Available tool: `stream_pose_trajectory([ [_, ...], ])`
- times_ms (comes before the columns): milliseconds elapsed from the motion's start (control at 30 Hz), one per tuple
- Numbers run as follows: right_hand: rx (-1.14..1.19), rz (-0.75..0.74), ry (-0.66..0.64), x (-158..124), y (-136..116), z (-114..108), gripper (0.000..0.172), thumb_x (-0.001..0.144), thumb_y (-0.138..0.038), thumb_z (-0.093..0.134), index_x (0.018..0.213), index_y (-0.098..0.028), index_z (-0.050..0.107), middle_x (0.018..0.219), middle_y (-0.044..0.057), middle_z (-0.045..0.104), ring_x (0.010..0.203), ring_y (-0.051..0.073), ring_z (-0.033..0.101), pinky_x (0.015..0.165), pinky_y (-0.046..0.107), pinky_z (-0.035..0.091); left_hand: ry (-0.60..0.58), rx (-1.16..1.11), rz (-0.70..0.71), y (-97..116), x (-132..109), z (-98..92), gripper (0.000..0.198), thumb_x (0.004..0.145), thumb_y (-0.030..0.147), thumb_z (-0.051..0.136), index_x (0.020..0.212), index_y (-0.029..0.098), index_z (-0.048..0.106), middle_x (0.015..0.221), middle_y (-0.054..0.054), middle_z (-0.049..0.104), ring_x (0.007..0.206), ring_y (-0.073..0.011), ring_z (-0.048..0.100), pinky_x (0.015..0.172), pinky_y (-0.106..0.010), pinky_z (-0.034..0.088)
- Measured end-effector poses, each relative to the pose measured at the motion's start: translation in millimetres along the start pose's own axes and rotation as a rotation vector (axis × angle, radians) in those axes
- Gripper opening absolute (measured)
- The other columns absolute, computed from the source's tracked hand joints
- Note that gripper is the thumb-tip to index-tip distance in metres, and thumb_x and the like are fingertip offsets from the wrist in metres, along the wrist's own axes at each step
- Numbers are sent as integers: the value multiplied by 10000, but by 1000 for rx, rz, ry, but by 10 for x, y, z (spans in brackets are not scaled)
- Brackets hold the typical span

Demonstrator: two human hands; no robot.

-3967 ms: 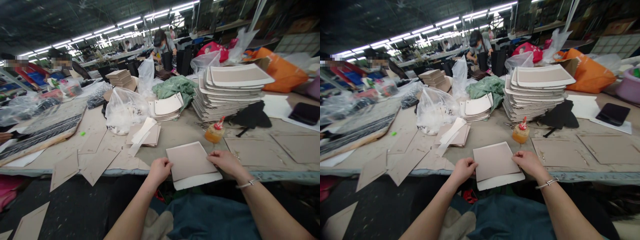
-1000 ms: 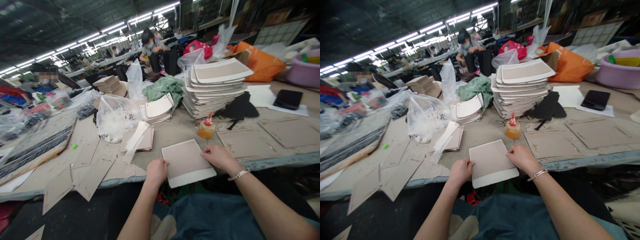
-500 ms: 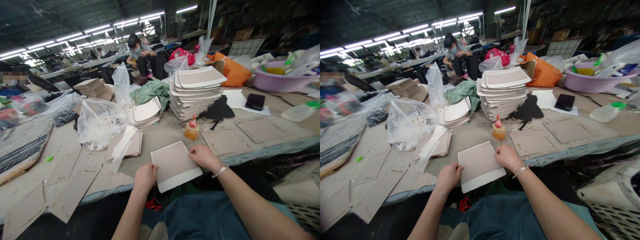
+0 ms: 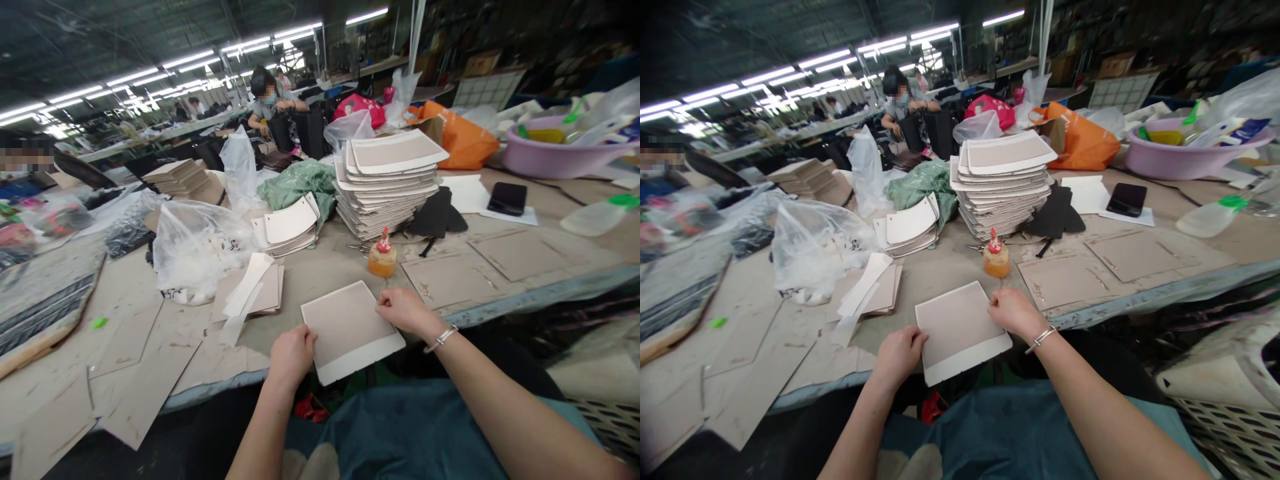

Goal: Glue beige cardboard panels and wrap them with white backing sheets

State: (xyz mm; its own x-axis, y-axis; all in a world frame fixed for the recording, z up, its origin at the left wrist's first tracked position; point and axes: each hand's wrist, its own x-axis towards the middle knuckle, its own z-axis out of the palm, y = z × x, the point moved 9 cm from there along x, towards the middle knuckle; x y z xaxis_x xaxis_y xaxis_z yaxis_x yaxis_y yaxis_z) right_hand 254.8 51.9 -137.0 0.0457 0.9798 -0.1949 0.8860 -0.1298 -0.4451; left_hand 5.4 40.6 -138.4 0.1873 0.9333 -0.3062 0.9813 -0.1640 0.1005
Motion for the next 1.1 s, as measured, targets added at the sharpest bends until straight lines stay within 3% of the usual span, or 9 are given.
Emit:
stream_pose_trajectory([
  [367, -151, -59, 9, -67, -131, -67, 142, 769, -237, 523, 710, -198, 646, 683, 35, 639, 662, 165, 581, 562, 253, 320, -12, 19, 0, -17, 2, -11, 270, 897, 382, 416, 842, 197, 605, 859, -63, 687, 822, -202, 637, 673, -272, 422],
  [600, -318, -8, -16, -115, -208, -91, 194, 814, -260, 489, 794, -182, 665, 763, 103, 654, 758, 222, 613, 624, 279, 381, -27, 34, -27, -22, -6, -34, 292, 895, 397, 411, 838, 193, 612, 842, -73, 672, 829, -219, 630, 675, -283, 428],
  [733, -334, 42, 27, -166, -183, -152, 202, 831, -321, 505, 831, -177, 646, 792, 106, 649, 768, 237, 613, 653, 307, 423, 111, 10, -19, -8, -66, -89, 264, 896, 359, 427, 1057, 194, 556, 994, -75, 611, 853, -200, 605, 673, -275, 424],
  [800, -307, -28, 107, -196, -299, -169, 190, 844, -266, 480, 904, -174, 635, 889, 109, 648, 837, 242, 605, 709, 324, 442, 189, 41, 40, 50, -98, -95, 329, 905, 323, 420, 1216, 228, 470, 1075, -72, 552, 850, -182, 590, 687, -273, 420],
  [900, -175, -273, 227, -270, -700, -59, 347, 878, -209, 415, 1195, -137, 535, 1175, 129, 572, 1096, 233, 509, 921, 337, 399, 188, 119, 113, 128, -117, -9, 370, 923, 259, 368, 1287, 297, 421, 1077, -64, 496, 820, -162, 567, 704, -277, 415],
  [1000, -60, -541, 172, -350, -1151, 291, 553, 911, -366, 406, 1391, -102, 330, 1410, 132, 365, 1307, 219, 295, 1081, 357, 253, 164, 145, 113, 131, -116, 36, 403, 914, 214, 361, 1304, 303, 412, 1079, -69, 465, 817, -154, 549, 706, -274, 417],
  [1100, -78, -632, 81, -351, -1320, 586, 690, 885, -569, 375, 1404, -117, 323, 1465, 106, 263, 1363, 229, 162, 1124, 409, 141, 150, 146, 113, 122, -114, 39, 436, 898, 194, 382, 1319, 306, 399, 1096, -70, 453, 832, -152, 539, 726, -272, 421],
])
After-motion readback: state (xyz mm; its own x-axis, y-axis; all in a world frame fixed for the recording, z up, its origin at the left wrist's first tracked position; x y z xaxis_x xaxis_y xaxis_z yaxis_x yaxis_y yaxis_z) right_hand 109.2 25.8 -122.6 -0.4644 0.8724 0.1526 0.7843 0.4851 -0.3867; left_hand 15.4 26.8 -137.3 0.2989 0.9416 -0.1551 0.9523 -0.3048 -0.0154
